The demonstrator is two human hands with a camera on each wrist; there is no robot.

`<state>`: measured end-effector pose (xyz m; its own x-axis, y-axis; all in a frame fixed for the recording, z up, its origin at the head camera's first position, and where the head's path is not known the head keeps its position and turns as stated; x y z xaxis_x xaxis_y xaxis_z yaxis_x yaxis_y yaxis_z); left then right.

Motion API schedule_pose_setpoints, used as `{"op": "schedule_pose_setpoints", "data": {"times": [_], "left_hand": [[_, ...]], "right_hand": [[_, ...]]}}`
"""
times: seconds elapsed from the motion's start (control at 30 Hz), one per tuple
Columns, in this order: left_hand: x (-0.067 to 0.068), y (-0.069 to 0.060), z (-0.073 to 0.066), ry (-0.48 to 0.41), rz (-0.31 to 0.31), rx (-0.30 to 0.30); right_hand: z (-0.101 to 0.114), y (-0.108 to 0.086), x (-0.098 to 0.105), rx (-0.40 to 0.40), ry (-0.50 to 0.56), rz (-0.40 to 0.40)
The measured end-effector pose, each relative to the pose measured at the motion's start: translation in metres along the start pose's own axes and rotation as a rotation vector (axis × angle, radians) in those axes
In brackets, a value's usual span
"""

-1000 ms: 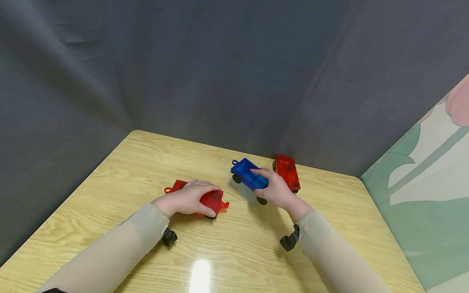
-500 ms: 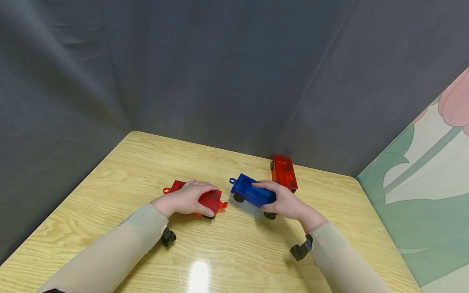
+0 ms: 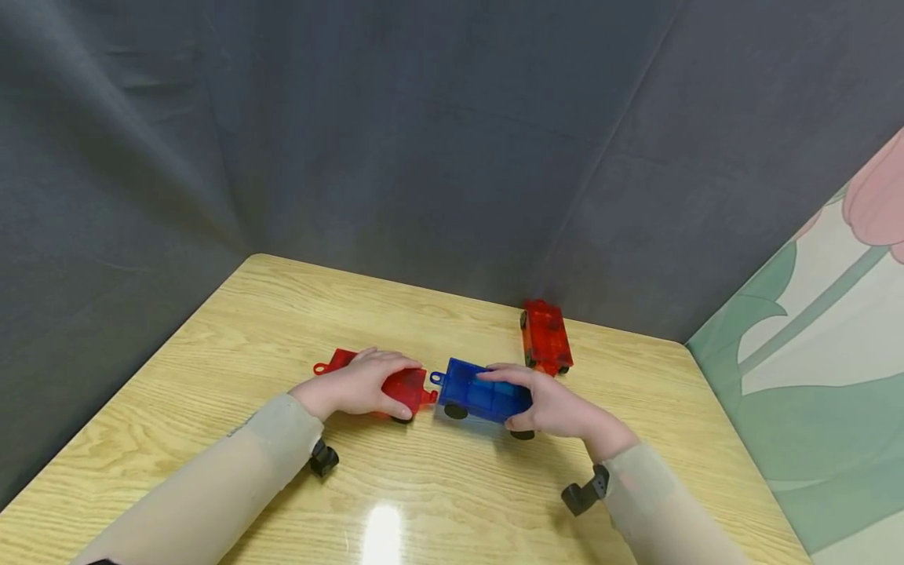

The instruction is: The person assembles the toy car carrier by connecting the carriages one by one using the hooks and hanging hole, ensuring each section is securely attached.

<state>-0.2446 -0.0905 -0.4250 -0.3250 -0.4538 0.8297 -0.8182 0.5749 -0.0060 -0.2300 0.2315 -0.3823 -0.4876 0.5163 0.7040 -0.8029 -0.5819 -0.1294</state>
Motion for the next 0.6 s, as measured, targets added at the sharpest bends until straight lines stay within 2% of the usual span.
{"op": "schedule_pose_setpoints", "data": {"times": [0.27, 0.6], "left_hand": [[-0.0015, -0.0005, 0.0003, -0.011, -0.003, 0.011], [-0.0001, 0.0006, -0.0009, -0.004, -0.001, 0.017]], "right_hand": [[-0.0066, -0.0032, -0.0046, 0.027, -0.007, 0.041], [-0.0089, -0.0021, -0.0075, 0.045, 0.011, 0.037]]}}
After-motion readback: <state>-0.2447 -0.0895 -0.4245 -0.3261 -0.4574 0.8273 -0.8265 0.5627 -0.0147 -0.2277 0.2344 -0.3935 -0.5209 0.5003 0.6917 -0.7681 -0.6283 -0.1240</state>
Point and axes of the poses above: each hand's wrist, its own y-axis towards the middle knuckle, its own x-axis out of the back of the hand, z = x × y, the point moved 1 cm from there along y, towards the middle knuckle, and after that the axes turned 3 degrees about -z, right-handed, at the moved point
